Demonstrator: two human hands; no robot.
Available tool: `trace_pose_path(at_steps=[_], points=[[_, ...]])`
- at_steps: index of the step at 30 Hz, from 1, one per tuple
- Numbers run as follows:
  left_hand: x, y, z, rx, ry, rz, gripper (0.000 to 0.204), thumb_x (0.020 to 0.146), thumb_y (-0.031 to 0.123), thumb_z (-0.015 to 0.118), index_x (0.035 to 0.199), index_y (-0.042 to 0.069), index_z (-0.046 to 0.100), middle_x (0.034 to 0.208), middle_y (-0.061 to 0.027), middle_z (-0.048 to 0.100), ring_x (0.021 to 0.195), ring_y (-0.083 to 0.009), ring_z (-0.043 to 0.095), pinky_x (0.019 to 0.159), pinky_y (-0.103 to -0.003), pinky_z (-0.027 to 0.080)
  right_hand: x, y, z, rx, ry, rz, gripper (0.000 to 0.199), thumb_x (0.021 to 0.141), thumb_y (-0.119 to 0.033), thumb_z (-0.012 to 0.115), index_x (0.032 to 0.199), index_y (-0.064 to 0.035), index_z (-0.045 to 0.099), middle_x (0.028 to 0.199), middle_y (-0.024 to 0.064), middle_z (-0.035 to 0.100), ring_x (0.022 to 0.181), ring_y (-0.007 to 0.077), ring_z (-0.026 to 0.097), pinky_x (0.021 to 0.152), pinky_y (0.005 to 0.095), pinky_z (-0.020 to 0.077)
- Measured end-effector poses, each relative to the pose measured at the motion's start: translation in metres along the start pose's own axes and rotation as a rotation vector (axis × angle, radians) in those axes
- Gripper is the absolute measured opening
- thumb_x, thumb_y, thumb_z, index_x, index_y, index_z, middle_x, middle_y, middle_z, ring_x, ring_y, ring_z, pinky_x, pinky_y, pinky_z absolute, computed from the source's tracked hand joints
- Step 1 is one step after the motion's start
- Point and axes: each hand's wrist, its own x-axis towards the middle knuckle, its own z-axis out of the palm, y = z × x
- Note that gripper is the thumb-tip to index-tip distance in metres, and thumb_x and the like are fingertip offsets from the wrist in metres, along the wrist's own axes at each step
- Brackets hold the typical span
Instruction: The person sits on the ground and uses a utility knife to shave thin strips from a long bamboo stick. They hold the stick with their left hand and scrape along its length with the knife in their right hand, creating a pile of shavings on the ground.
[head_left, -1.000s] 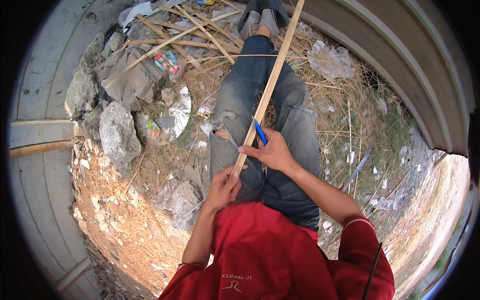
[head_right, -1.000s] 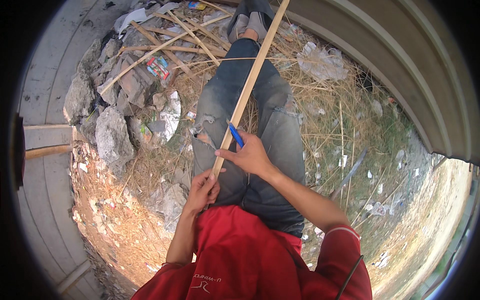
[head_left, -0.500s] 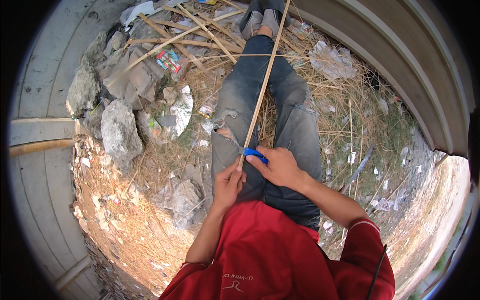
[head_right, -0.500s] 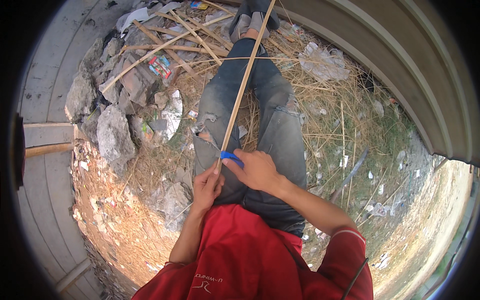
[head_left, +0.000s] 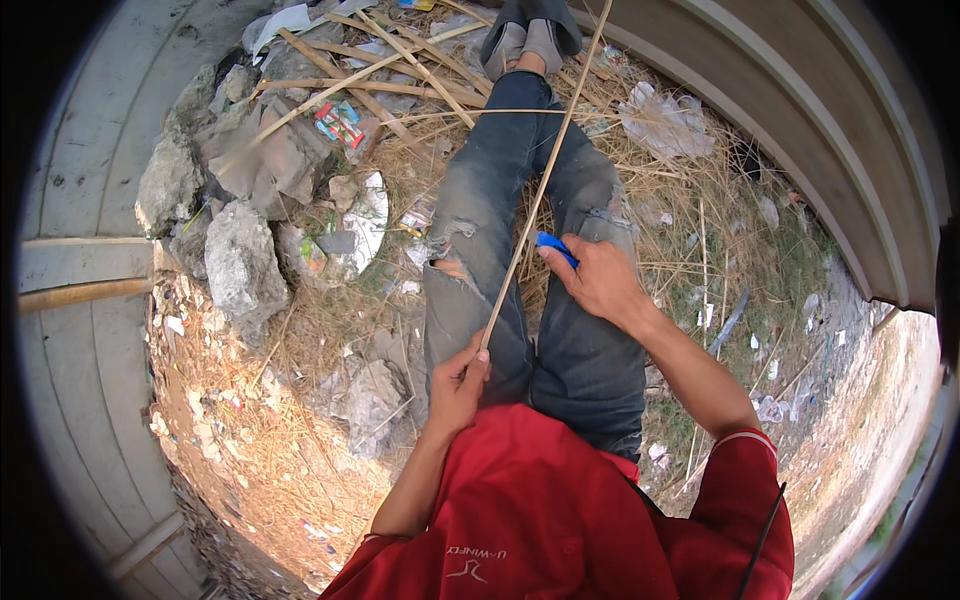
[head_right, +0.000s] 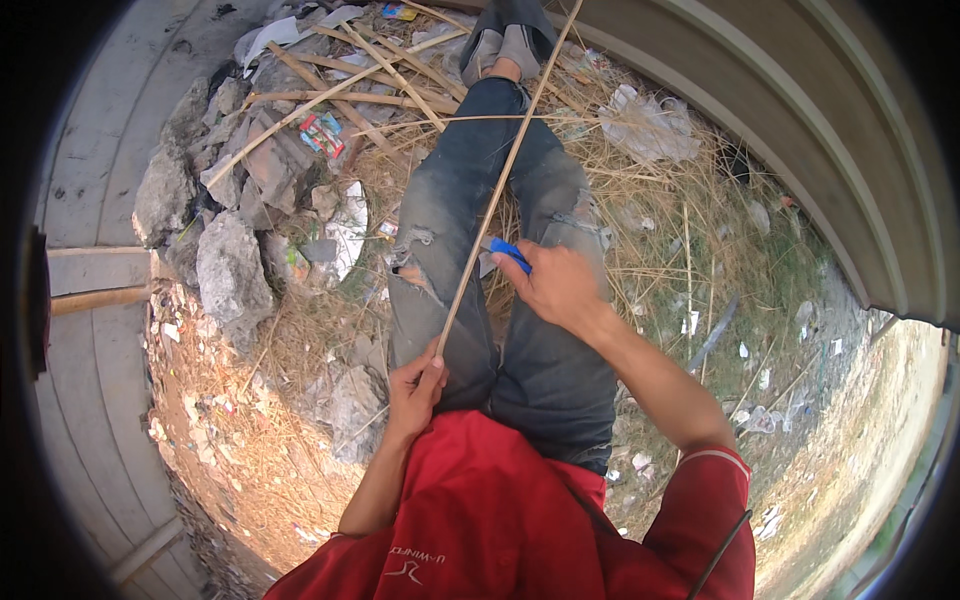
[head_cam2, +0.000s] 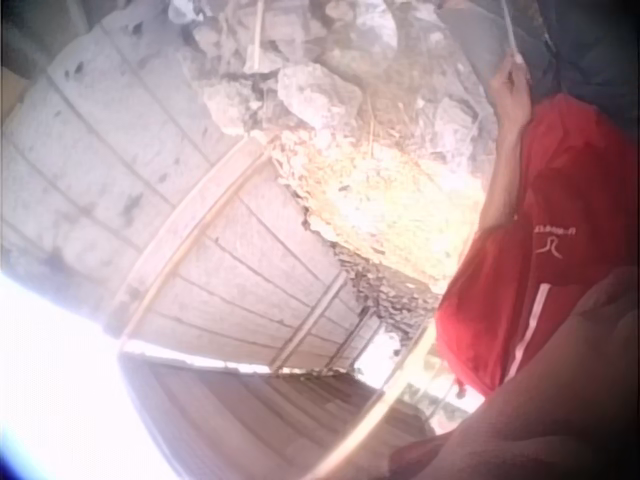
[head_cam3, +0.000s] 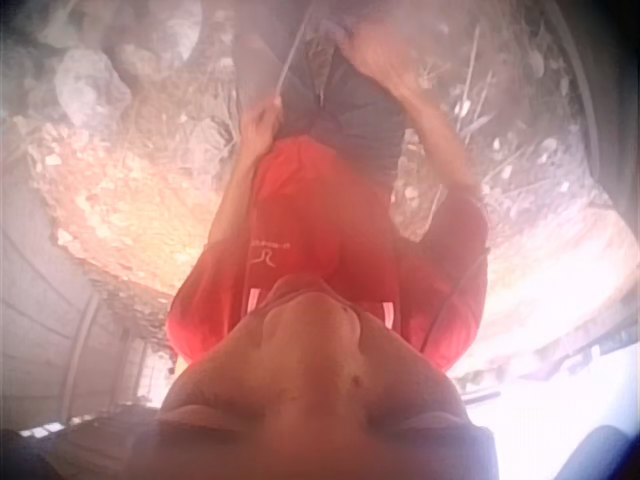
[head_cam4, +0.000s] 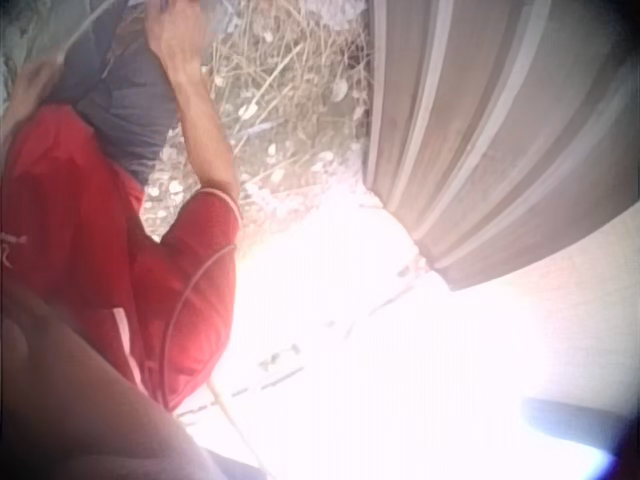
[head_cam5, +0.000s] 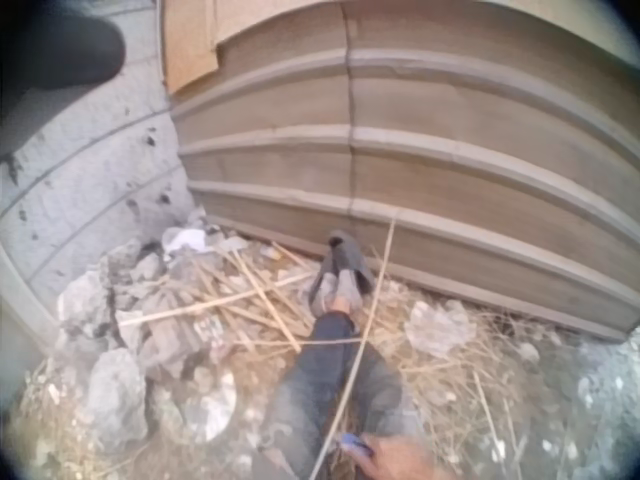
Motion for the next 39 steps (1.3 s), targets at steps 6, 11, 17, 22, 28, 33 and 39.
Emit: trace_pose_path(at_steps=[6, 11, 17, 22, 28, 33, 39], points=[[0.023, 0.006, 0.004, -0.025, 0.073, 0.131, 0.044, 0.108, 0.018, 0.056, 0.148, 0.0, 0.054, 0.077, 0.0044, 0.053, 0.056, -0.0003, 0.036, 0.049, -0.019, 0.026, -0.043, -0.04, 0.028, 0.064, -0.126, -0.101, 0.044, 0.1, -0.046, 0.061, 0.089, -0.0038, 0.065, 0.069, 0.0218, 0.068, 0.068, 0.0457, 0.068, 0.063, 0.055, 0.0533], [0.026, 0.011, 0.003, 0.026, 0.085, 0.154, 0.045, 0.107, 0.017, 0.058, 0.149, 0.001, 0.053, 0.077, 0.0052, 0.053, 0.058, -0.0003, 0.038, 0.05, -0.019, 0.028, -0.046, -0.05, 0.027, 0.096, -0.153, -0.151, 0.044, 0.1, -0.046, 0.062, 0.089, -0.0032, 0.065, 0.068, 0.0226, 0.068, 0.066, 0.0455, 0.068, 0.061, 0.0558, 0.0533], [0.02, 0.005, 0.004, 0.092, 0.095, 0.116, 0.045, 0.105, 0.016, 0.062, 0.144, -0.005, 0.056, 0.113, -0.0034, 0.069, 0.098, -0.0065, 0.059, 0.086, -0.021, 0.048, -0.002, -0.026, 0.02, -0.038, -0.032, -0.021, 0.049, 0.101, -0.05, 0.058, 0.09, -0.0032, 0.066, 0.07, 0.0224, 0.069, 0.069, 0.0459, 0.069, 0.063, 0.0561, 0.0537], [0.013, 0.003, 0.005, 0.066, 0.076, 0.08, 0.044, 0.104, 0.012, 0.063, 0.143, -0.006, 0.056, 0.127, -0.0109, 0.069, 0.112, -0.0107, 0.061, 0.098, -0.025, 0.048, -0.008, -0.022, 0.013, -0.07, -0.152, -0.099, 0.052, 0.101, -0.053, 0.057, 0.092, -0.003, 0.068, 0.069, 0.0229, 0.069, 0.07, 0.0464, 0.069, 0.065, 0.0561, 0.055], [0.022, 0.005, 0.01, 0.028, 0.113, 0.124, 0.044, 0.103, 0.012, 0.064, 0.143, -0.006, 0.056, 0.126, -0.0133, 0.071, 0.113, -0.0114, 0.061, 0.099, -0.026, 0.048, -0.027, -0.033, 0.023, -0.013, -0.167, -0.098, 0.053, 0.1, -0.054, 0.057, 0.091, -0.0031, 0.069, 0.069, 0.0233, 0.068, 0.071, 0.0471, 0.069, 0.064, 0.056, 0.0544], [0.012, -0.002, 0.003, 0.142, 0.075, 0.124, 0.045, 0.103, 0.013, 0.065, 0.142, -0.007, 0.056, 0.125, -0.0161, 0.071, 0.113, -0.0127, 0.062, 0.098, -0.026, 0.048, 0.006, -0.006, 0.018, -0.08, -0.037, 0.034, 0.055, 0.101, -0.054, 0.055, 0.088, -0.0029, 0.07, 0.071, 0.0243, 0.069, 0.072, 0.0468, 0.069, 0.065, 0.0554, 0.0542], [0.015, -0.013, 0.006, 0.086, 0.124, 0.158, 0.045, 0.102, 0.012, 0.066, 0.141, -0.008, 0.056, 0.123, -0.0168, 0.073, 0.109, -0.0126, 0.064, 0.095, -0.026, 0.05, -0.04, -0.035, 0.038, -0.023, -0.284, -0.234, 0.053, 0.099, -0.056, 0.059, 0.089, -0.0047, 0.069, 0.068, 0.0229, 0.067, 0.068, 0.045, 0.068, 0.062, 0.054, 0.0546]])
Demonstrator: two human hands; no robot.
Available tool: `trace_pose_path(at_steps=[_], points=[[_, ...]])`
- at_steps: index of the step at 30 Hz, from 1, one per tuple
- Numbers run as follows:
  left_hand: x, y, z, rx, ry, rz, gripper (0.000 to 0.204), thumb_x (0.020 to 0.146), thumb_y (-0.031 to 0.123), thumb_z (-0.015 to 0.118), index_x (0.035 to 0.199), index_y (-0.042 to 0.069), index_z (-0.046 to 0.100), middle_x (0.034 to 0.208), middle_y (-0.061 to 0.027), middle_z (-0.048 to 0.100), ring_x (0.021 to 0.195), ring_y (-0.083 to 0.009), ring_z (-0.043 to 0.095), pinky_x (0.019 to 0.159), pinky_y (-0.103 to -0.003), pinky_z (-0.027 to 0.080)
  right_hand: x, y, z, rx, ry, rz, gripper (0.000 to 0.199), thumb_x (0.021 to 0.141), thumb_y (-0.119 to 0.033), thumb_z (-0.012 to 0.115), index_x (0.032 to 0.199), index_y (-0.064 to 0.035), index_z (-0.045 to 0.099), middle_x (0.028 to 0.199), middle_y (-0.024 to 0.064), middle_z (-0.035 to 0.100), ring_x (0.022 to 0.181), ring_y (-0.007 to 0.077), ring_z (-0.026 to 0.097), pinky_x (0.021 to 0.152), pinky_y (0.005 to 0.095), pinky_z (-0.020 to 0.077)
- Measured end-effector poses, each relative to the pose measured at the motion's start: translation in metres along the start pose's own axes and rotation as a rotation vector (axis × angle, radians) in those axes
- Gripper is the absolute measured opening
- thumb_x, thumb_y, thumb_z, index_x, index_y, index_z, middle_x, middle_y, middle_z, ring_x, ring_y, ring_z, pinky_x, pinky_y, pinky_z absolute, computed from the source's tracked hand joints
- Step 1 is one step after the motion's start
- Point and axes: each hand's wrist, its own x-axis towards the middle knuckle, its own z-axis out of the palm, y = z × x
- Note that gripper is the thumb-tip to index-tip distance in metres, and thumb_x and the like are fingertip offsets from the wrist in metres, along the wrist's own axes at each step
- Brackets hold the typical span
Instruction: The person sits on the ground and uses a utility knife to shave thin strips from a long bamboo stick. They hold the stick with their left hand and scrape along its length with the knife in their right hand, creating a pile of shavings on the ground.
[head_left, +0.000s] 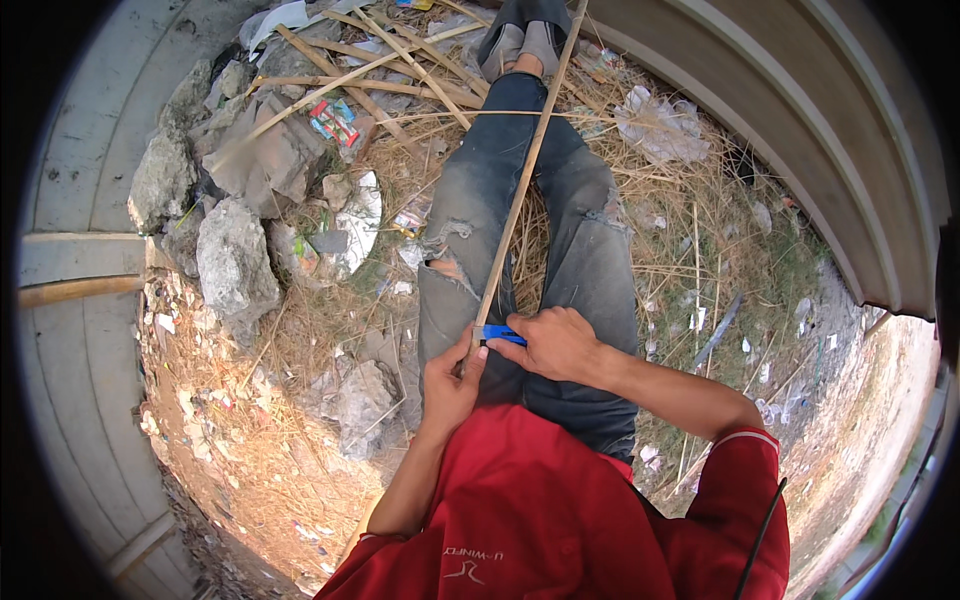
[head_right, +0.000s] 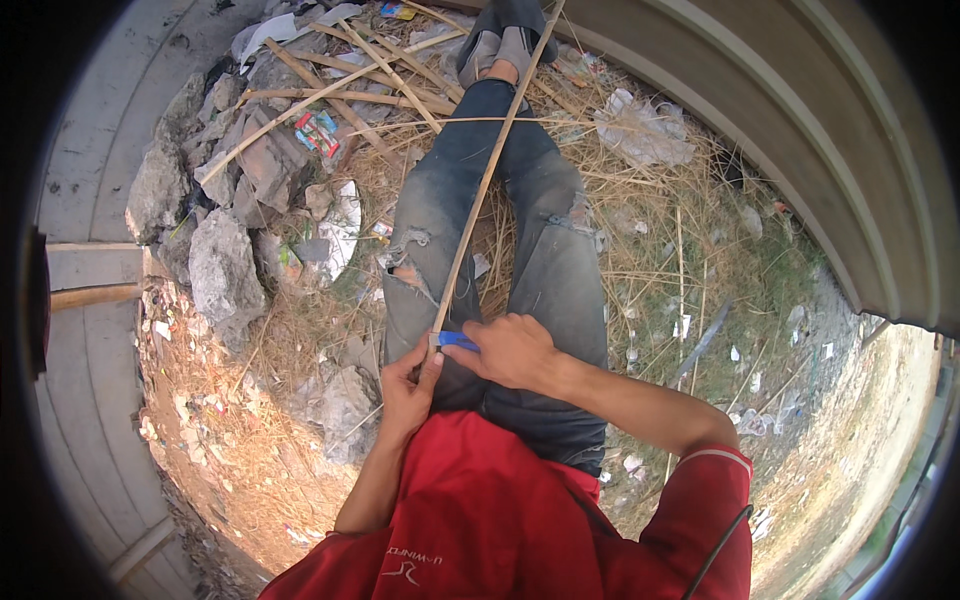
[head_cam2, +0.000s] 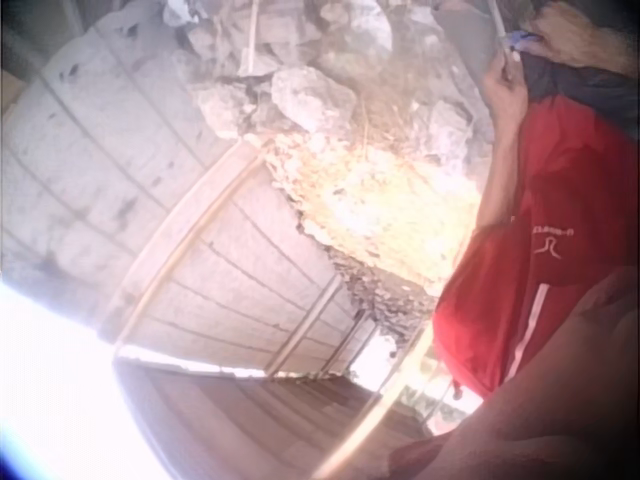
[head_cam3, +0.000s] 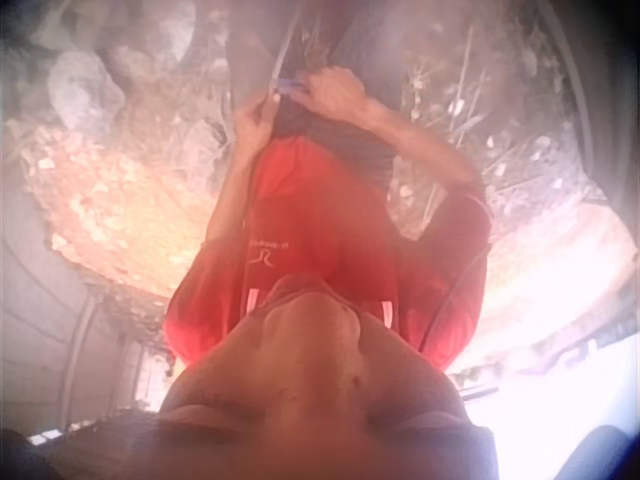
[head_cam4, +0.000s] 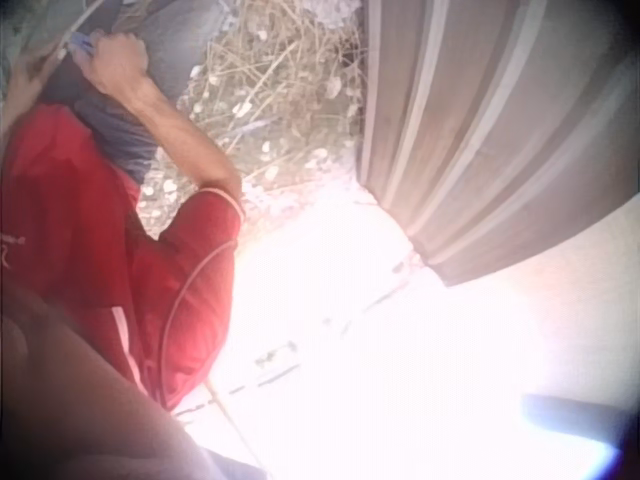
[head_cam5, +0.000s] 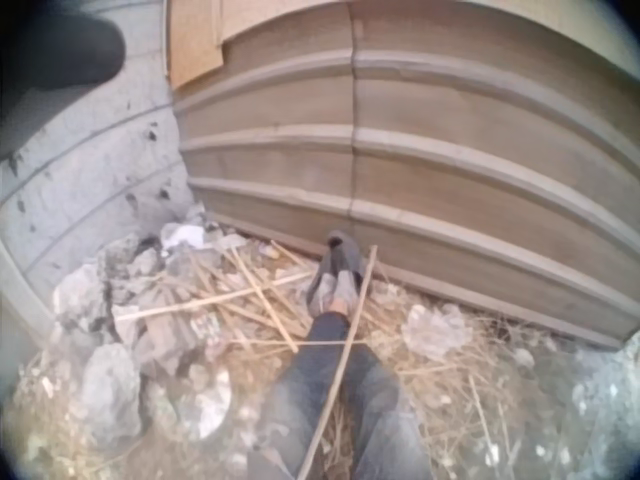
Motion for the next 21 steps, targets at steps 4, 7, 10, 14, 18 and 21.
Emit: trace_pose_path(at_steps=[4, 7, 10, 14, 18, 21], points=[[0.004, 0.011, -0.006, 0.046, 0.026, 0.038, 0.045, 0.1, 0.01, 0.067, 0.14, -0.008, 0.057, 0.12, -0.0171, 0.074, 0.108, -0.0122, 0.064, 0.095, -0.027, 0.05, 0.013, 0.0, 0.001, -0.063, 0.083, -0.016, 0.053, 0.098, -0.056, 0.061, 0.087, -0.0049, 0.069, 0.066, 0.0219, 0.066, 0.064, 0.0443, 0.067, 0.06, 0.0534, 0.0536], [-0.011, 0.007, -0.019, 0.103, -0.005, 0.031, 0.044, 0.099, 0.01, 0.069, 0.138, -0.007, 0.06, 0.118, -0.0167, 0.075, 0.106, -0.0118, 0.064, 0.094, -0.027, 0.051, 0.05, 0.05, -0.026, -0.059, 0.377, 0.339, 0.057, 0.101, -0.056, 0.054, 0.091, -0.0022, 0.071, 0.074, 0.0253, 0.069, 0.077, 0.0466, 0.07, 0.069, 0.0545, 0.0548], [-0.04, 0.007, -0.03, 0.18, -0.076, 0.032, 0.044, 0.097, 0.009, 0.071, 0.137, -0.006, 0.061, 0.114, -0.0158, 0.076, 0.103, -0.0106, 0.064, 0.091, -0.027, 0.051, 0.061, 0.133, -0.075, -0.011, 0.602, 0.471, 0.064, 0.103, -0.056, 0.051, 0.088, 0.0028, 0.072, 0.073, 0.0287, 0.067, 0.076, 0.048, 0.067, 0.07, 0.0532, 0.0519], [-0.045, -0.002, -0.032, 0.097, -0.092, -0.001, 0.044, 0.097, 0.008, 0.072, 0.137, -0.006, 0.061, 0.113, -0.0136, 0.076, 0.101, -0.0088, 0.063, 0.091, -0.025, 0.05, 0.052, 0.124, -0.103, 0.008, 0.597, 0.482, 0.065, 0.104, -0.055, 0.05, 0.09, 0.0043, 0.072, 0.069, 0.0277, 0.065, 0.072, 0.0471, 0.066, 0.068, 0.0521, 0.0502], [-0.023, 0.002, -0.023, -0.047, -0.073, 0.018, 0.044, 0.099, 0.008, 0.069, 0.139, -0.007, 0.06, 0.117, -0.0108, 0.074, 0.105, -0.0085, 0.062, 0.093, -0.024, 0.049, 0.033, 0.073, -0.082, 0.102, 0.473, 0.331, 0.056, 0.102, -0.052, 0.056, 0.084, 0.0003, 0.069, 0.065, 0.0241, 0.063, 0.067, 0.046, 0.066, 0.064, 0.0533, 0.0484], [-0.012, 0.012, -0.02, -0.045, -0.06, 0.026, 0.045, 0.1, 0.008, 0.068, 0.141, -0.008, 0.057, 0.121, -0.0104, 0.072, 0.108, -0.0095, 0.062, 0.096, -0.024, 0.048, 0.016, 0.037, -0.05, 0.086, 0.366, 0.176, 0.05, 0.1, -0.049, 0.06, 0.082, -0.003, 0.068, 0.065, 0.0231, 0.064, 0.065, 0.0462, 0.065, 0.061, 0.0542, 0.0499]])
